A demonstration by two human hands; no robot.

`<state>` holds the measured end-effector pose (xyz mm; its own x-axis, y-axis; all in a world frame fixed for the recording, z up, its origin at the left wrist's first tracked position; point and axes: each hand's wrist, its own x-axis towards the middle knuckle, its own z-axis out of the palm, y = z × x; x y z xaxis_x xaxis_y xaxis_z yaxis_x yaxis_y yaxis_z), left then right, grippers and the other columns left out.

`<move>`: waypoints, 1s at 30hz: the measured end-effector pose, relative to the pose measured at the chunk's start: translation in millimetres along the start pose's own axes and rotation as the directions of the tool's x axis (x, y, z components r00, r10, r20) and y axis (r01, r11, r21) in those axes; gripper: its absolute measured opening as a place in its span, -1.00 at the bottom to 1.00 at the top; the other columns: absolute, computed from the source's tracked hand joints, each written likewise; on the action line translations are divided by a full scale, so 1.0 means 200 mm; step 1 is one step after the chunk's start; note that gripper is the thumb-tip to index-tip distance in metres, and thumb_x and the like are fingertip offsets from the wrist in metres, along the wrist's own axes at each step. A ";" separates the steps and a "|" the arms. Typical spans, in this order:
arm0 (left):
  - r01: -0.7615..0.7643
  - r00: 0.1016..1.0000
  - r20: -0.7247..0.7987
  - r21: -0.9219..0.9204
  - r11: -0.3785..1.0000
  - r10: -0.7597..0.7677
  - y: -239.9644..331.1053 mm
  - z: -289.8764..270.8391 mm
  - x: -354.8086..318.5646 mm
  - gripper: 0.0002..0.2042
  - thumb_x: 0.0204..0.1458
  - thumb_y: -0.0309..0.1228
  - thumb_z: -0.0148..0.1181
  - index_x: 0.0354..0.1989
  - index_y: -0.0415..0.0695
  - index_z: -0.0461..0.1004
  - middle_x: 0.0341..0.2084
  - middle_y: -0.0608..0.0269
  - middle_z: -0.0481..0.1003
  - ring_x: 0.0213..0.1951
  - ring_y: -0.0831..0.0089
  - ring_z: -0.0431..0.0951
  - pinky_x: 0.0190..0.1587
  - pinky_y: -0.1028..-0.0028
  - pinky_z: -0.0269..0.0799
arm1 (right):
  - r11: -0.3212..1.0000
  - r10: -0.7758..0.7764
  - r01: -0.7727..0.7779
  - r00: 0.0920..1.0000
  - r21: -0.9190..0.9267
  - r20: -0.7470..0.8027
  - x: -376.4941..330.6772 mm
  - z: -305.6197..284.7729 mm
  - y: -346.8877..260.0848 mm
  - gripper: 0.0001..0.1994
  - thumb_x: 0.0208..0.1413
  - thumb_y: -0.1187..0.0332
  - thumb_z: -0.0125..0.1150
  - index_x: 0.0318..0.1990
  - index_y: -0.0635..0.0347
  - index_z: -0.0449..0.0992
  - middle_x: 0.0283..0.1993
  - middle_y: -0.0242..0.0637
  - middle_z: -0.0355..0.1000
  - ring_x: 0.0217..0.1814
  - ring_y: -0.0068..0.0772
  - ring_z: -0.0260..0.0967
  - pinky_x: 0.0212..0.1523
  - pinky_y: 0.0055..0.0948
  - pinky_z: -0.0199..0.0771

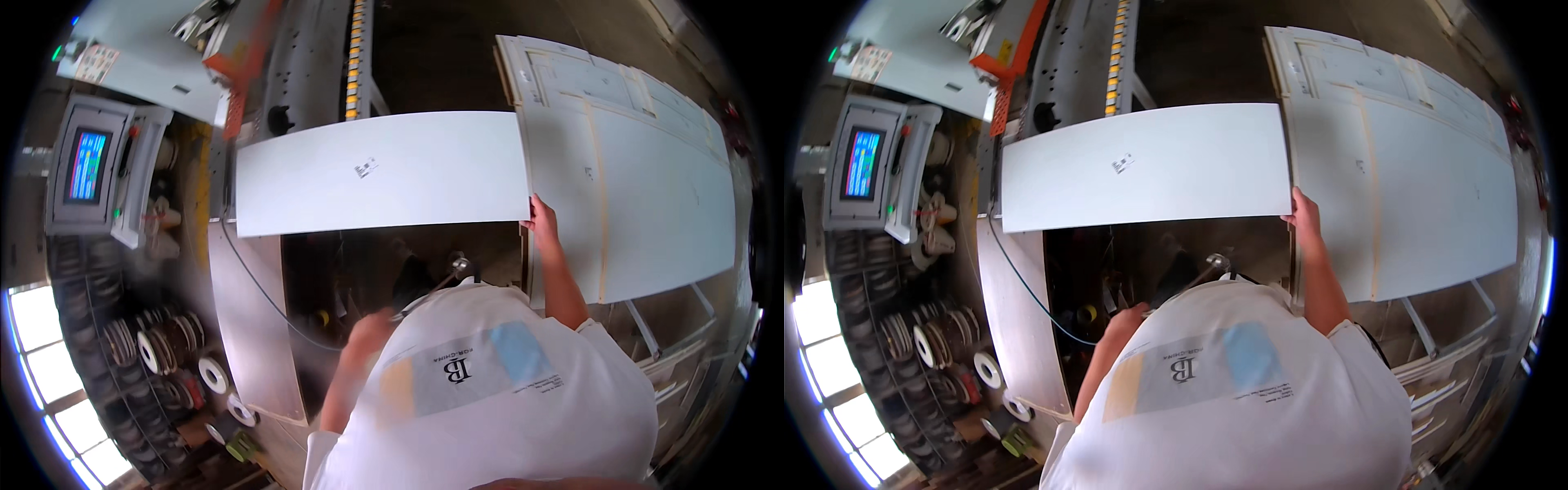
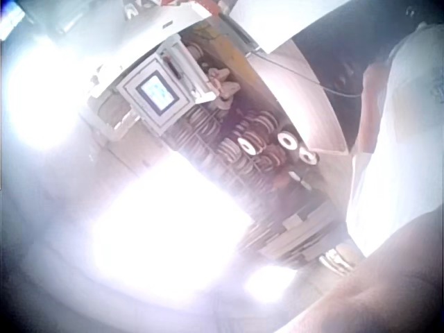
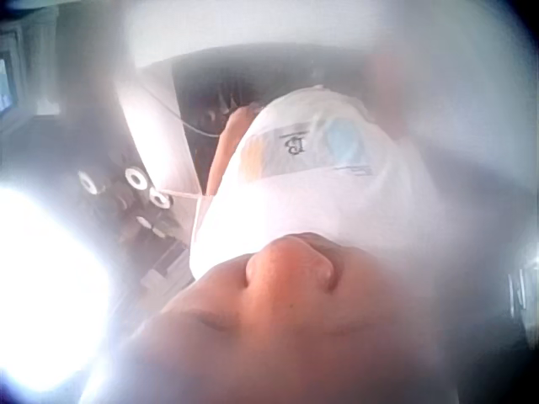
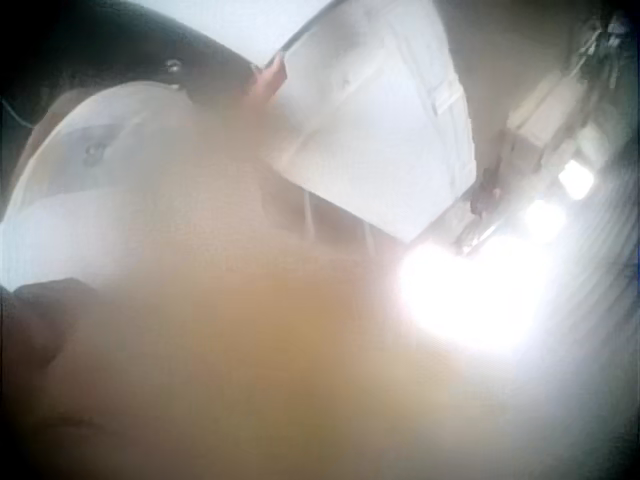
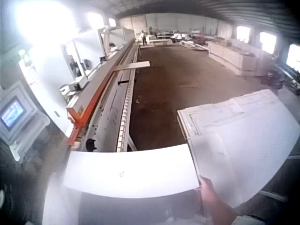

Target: The person picks up white rectangular panels from a stack and places them onto a machine conveyor belt. They use a handheld tool to press a lever on the machine, likely to secure or process the panel, before removing it and stacking it with other processed panels. The person repeats this sequence for multiple panels.

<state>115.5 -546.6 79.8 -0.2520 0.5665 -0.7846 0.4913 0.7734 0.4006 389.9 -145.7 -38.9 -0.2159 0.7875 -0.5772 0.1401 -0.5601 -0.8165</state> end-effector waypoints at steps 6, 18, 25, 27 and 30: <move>0.181 0.771 -0.440 -0.541 0.821 -0.460 -0.85 -0.08 -0.24 -0.54 0.05 -0.06 0.28 -0.13 -0.26 0.51 -0.29 -0.04 0.62 -0.24 0.11 0.62 -0.13 0.20 0.49 | 0.987 -0.001 0.002 1.000 -0.158 0.006 -0.01 0.00 -0.05 -0.55 0.29 -0.04 0.03 -0.02 0.18 0.54 -0.26 -0.36 0.55 -0.28 -0.53 0.50 -0.34 -0.46 0.55; -0.234 0.591 -0.280 -0.957 0.171 -0.757 -0.89 -0.09 -0.04 -0.62 0.19 -0.02 0.16 -0.47 -0.04 0.30 -0.76 0.37 0.28 -0.78 0.49 0.31 -0.76 0.49 0.10 | 0.928 0.054 -0.035 0.998 -0.371 0.042 0.07 0.04 -0.12 -0.51 0.25 -0.13 0.07 -0.18 0.18 0.57 -0.47 -0.44 0.44 -0.54 -0.57 0.36 -0.61 -0.53 0.31; -0.305 0.731 -0.254 -0.952 0.030 -0.634 -0.75 -0.18 0.21 -0.58 0.19 0.01 0.16 -0.55 0.01 0.24 -0.74 0.40 0.26 -0.74 0.56 0.26 -0.72 0.50 0.07 | 0.954 0.023 -0.018 1.000 -0.300 0.011 -0.07 0.11 -0.35 -0.59 0.26 -0.07 0.10 -0.31 0.13 0.52 -0.53 -0.48 0.36 -0.60 -0.60 0.23 -0.64 -0.54 0.11; -0.230 0.870 -0.331 -0.928 0.294 -0.364 -0.67 -0.14 0.25 -0.57 0.19 -0.02 0.18 -0.59 0.01 0.25 -0.75 0.41 0.30 -0.74 0.59 0.27 -0.72 0.51 0.07 | 0.956 0.024 -0.016 0.999 -0.292 0.022 -0.09 0.10 -0.40 -0.58 0.26 -0.07 0.11 -0.34 0.14 0.51 -0.53 -0.45 0.35 -0.62 -0.60 0.19 -0.67 -0.52 0.07; -0.037 0.973 -0.184 -0.727 0.685 -0.143 -0.54 0.02 0.27 -0.73 0.08 -0.19 0.35 -0.42 -0.15 0.55 -0.68 0.39 0.41 -0.68 0.58 0.37 -0.63 0.48 0.26 | 0.950 0.052 -0.047 0.999 -0.309 0.007 -0.09 0.12 -0.42 -0.56 0.24 -0.10 0.10 -0.30 0.14 0.53 -0.50 -0.45 0.38 -0.58 -0.59 0.23 -0.64 -0.51 0.11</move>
<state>52.5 -600.9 -6.8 -0.4686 0.4928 -0.7332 -0.2603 0.7161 0.6476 358.9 -118.6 39.9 -0.2147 0.7556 -0.6189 0.4422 -0.4898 -0.7514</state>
